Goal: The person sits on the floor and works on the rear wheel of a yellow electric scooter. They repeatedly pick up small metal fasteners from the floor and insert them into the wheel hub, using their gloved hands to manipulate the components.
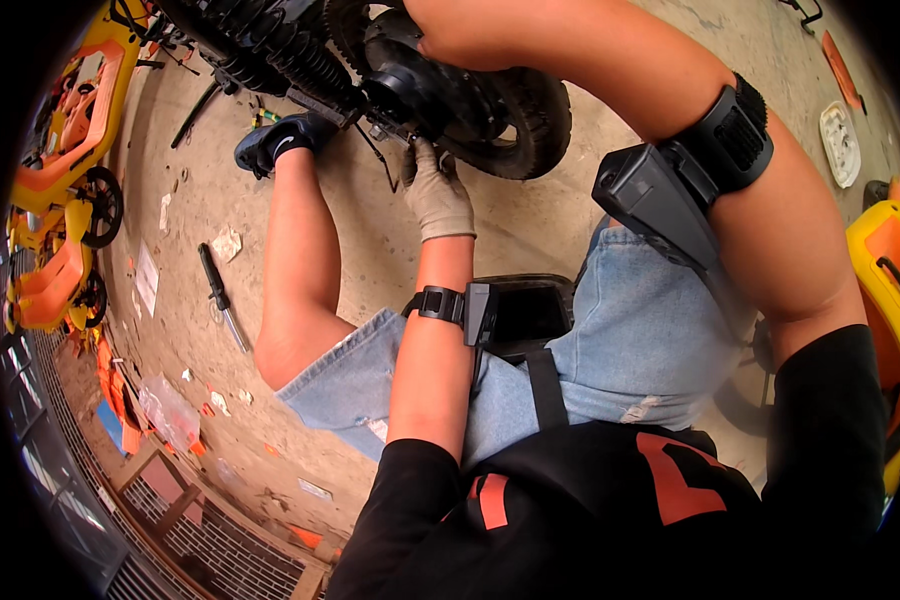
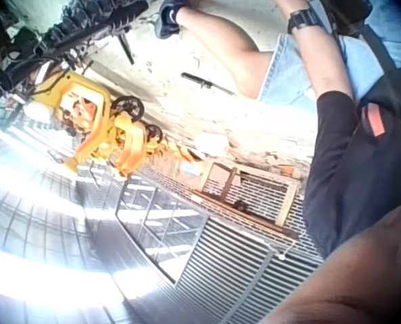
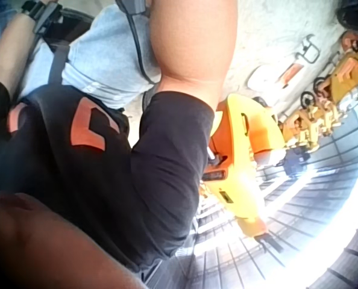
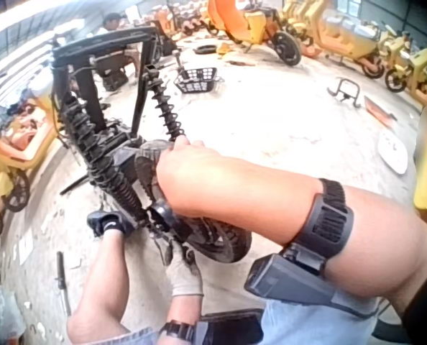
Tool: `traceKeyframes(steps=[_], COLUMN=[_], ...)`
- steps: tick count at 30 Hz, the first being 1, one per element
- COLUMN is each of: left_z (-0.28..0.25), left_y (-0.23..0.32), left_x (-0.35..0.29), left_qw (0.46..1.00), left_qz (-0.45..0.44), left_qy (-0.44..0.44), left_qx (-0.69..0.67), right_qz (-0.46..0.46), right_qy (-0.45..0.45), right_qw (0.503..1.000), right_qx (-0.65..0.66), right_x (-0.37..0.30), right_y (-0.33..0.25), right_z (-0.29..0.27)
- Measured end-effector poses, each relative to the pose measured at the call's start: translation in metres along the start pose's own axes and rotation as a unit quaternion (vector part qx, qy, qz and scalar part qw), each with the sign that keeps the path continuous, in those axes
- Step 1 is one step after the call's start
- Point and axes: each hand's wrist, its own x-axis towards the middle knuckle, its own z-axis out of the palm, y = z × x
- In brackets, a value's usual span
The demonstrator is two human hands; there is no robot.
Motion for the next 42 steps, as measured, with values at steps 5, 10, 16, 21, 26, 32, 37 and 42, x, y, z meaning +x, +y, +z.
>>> traceKeyframes(steps=[5,10,16,21,26,32,37,42], left_z=[0.000,-0.002,-0.001,-0.001,-0.004,0.003,0.004,-0.003], left_y=[0.000,-0.002,-0.001,0.000,0.001,0.001,0.000,-0.003], left_x=[0.000,0.008,0.010,0.010,0.010,0.007,-0.001,0.004], left_qw=[1.000,1.000,1.000,1.000,1.000,1.000,1.000,1.000], left_qz=[0.009,0.011,-0.013,-0.011,-0.020,-0.001,0.009,0.019], left_qy=[-0.007,-0.012,-0.005,-0.027,-0.011,-0.010,0.015,-0.014], left_qx=[0.017,0.012,-0.001,-0.003,-0.010,-0.009,-0.022,-0.002], right_qz=[-0.034,0.037,0.045,0.053,0.044,0.047,0.058,0.056], right_qy=[-0.021,0.003,0.026,-0.001,0.002,0.011,-0.018,0.030], right_qw=[0.998,0.999,0.996,0.998,0.997,0.998,0.998,0.996], right_qx=[-0.055,0.018,0.066,0.037,0.056,0.050,0.035,0.059], right_x=[0.002,-0.001,-0.008,-0.005,-0.007,-0.016,-0.002,-0.013], right_y=[-0.001,-0.003,-0.002,-0.005,-0.005,-0.002,-0.007,-0.005], right_z=[-0.002,-0.002,-0.001,-0.004,-0.005,-0.008,-0.004,-0.007])
